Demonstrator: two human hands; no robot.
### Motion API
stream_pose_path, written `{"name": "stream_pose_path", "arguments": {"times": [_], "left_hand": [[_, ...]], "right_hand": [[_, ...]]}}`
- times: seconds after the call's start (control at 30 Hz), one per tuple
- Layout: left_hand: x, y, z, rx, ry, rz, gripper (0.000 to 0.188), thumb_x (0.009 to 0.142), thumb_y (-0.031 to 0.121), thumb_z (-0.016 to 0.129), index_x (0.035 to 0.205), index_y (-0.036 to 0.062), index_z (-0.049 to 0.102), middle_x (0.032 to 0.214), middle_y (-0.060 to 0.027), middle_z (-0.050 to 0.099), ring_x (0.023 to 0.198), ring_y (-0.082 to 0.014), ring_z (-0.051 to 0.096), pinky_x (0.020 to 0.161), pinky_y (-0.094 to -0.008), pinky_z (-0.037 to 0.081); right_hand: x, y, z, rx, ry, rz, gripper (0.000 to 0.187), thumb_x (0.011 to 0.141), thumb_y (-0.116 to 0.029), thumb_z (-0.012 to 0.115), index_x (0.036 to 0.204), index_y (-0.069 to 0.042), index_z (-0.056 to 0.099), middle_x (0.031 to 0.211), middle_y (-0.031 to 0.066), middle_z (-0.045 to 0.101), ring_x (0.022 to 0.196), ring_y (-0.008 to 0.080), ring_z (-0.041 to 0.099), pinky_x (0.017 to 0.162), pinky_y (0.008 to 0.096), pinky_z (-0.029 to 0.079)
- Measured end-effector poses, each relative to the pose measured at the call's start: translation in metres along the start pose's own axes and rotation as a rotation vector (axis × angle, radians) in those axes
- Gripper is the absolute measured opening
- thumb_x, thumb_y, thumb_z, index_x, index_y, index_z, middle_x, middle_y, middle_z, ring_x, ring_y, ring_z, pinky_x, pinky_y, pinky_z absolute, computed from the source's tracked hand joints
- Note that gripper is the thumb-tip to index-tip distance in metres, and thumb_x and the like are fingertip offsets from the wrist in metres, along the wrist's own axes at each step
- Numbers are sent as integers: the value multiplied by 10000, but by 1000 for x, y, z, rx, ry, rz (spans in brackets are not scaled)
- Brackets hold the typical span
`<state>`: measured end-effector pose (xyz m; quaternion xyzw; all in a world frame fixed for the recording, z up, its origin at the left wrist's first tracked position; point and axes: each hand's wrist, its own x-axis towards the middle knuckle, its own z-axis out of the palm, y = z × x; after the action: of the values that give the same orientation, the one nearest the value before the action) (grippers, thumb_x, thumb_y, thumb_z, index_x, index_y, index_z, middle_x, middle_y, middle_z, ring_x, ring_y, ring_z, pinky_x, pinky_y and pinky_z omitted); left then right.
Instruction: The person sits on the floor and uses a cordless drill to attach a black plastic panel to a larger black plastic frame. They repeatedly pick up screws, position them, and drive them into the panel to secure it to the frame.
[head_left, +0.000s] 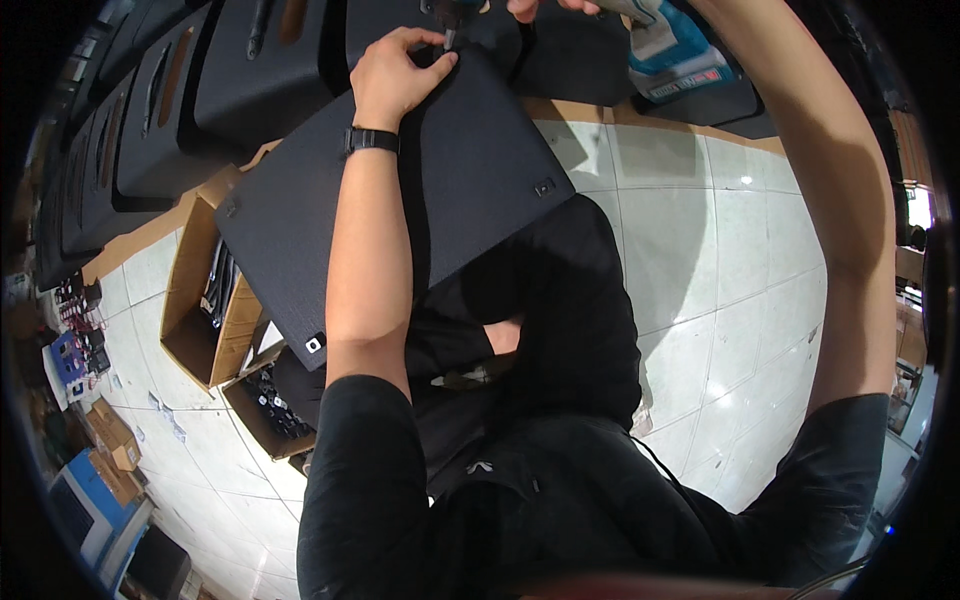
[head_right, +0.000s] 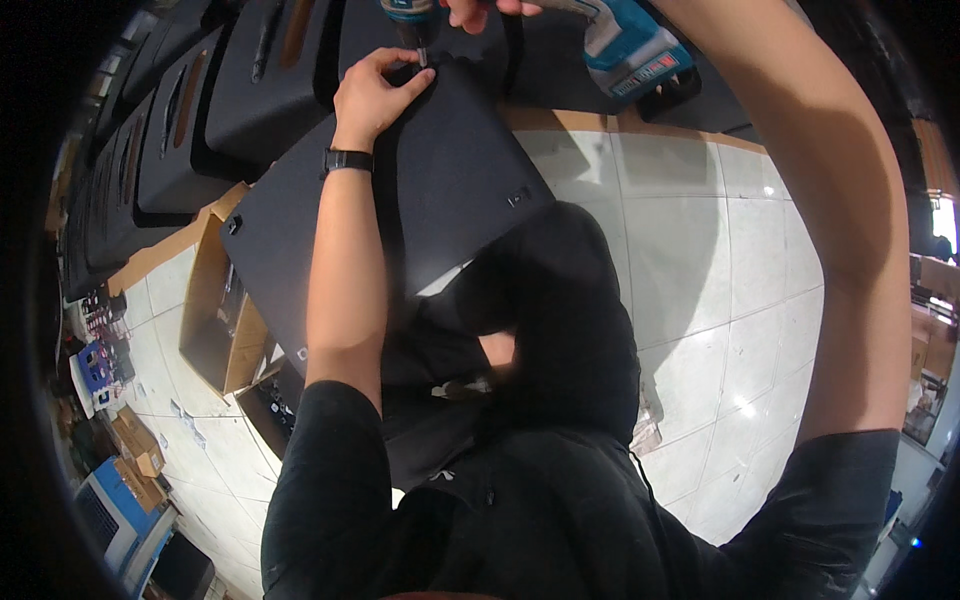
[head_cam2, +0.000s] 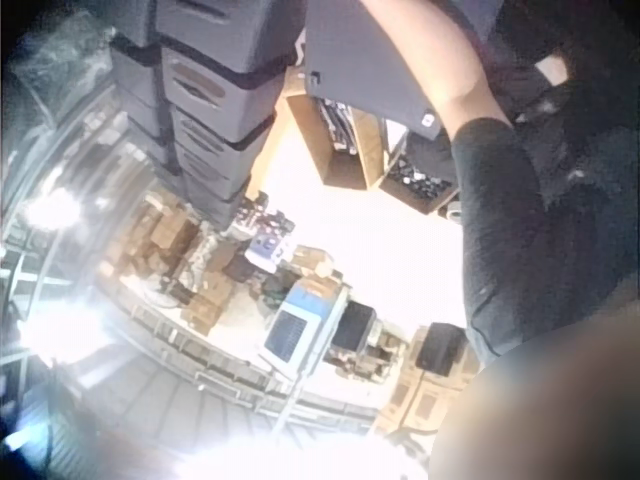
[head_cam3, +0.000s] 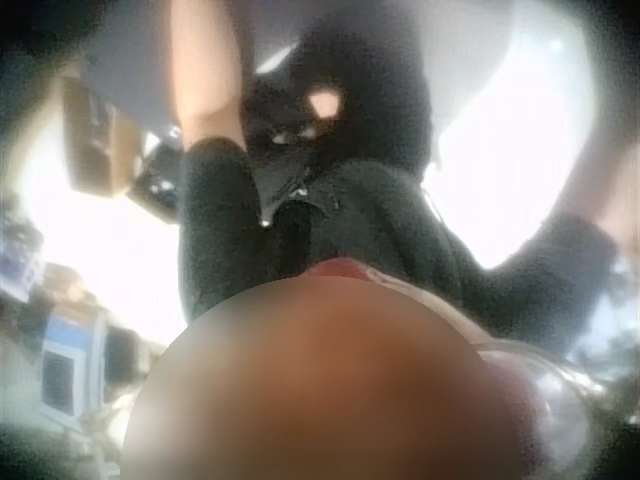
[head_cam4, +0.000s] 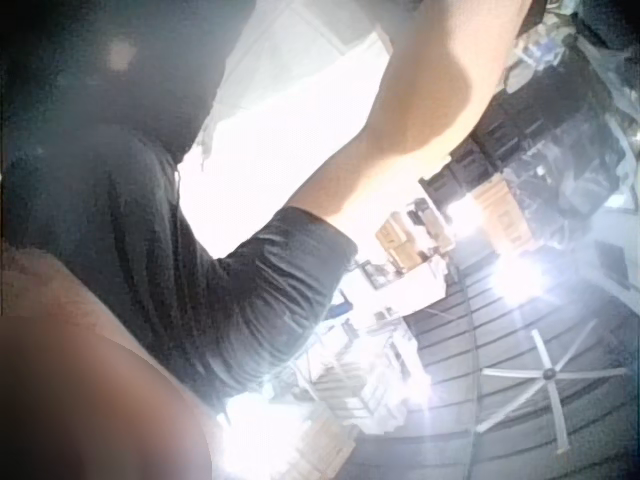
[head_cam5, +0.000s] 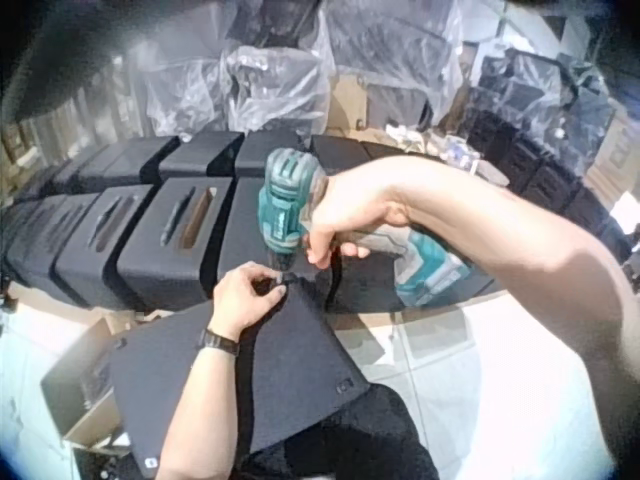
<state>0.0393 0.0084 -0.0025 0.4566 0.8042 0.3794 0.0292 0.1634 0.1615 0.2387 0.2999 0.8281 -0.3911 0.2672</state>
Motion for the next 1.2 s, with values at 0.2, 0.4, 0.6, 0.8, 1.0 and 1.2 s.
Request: {"name": "stream_pose_path", "arguments": {"times": [0.2,0.4,0.6,0.8,1.0,1.2], "left_hand": [[-1,-8,3,-91,42,76,264,818,435,866,1030,277,845,1066,97,780,817,-155,724,798,-327,583],[-4,3,-4,-71,48,30,275,820,426,867,1014,234,844,1051,74,788,765,-156,729,794,-319,587],[1,-4,6,-59,79,104,300,815,392,878,1010,166,838,1068,34,800,895,-179,772,844,-324,596],[4,-8,2,-111,-11,165,267,879,236,880,1064,57,811,1064,-33,797,1011,-153,719,932,-334,548],[6,-9,6,-74,-12,85,326,875,293,880,1094,69,787,1089,2,759,970,-131,684,878,-306,536],[5,6,4,168,15,249,327,874,372,840,1040,97,783,947,-67,714,895,-237,707,743,-321,553]], "right_hand": [[-106,3,13,88,368,-35,239,855,-127,849,1041,-24,739,775,23,699,624,102,610,558,270,501],[-110,220,66,-59,691,-344,712,931,-271,821,1528,-180,443,1300,47,688,1245,179,604,1077,326,458],[-46,373,226,358,1169,-268,812,906,-220,852,1584,-55,437,1397,121,644,1241,224,636,1090,360,491],[-10,437,328,437,1492,-215,765,923,-168,834,1551,36,448,1450,196,601,1188,213,639,1043,355,502],[-10,473,396,453,1540,-79,656,977,-155,773,1521,52,471,1545,236,524,1304,343,595,1125,402,438],[-6,515,449,358,1362,-65,381,1049,-135,672,1420,-60,625,1241,73,709,1018,183,624,927,329,503]]}}
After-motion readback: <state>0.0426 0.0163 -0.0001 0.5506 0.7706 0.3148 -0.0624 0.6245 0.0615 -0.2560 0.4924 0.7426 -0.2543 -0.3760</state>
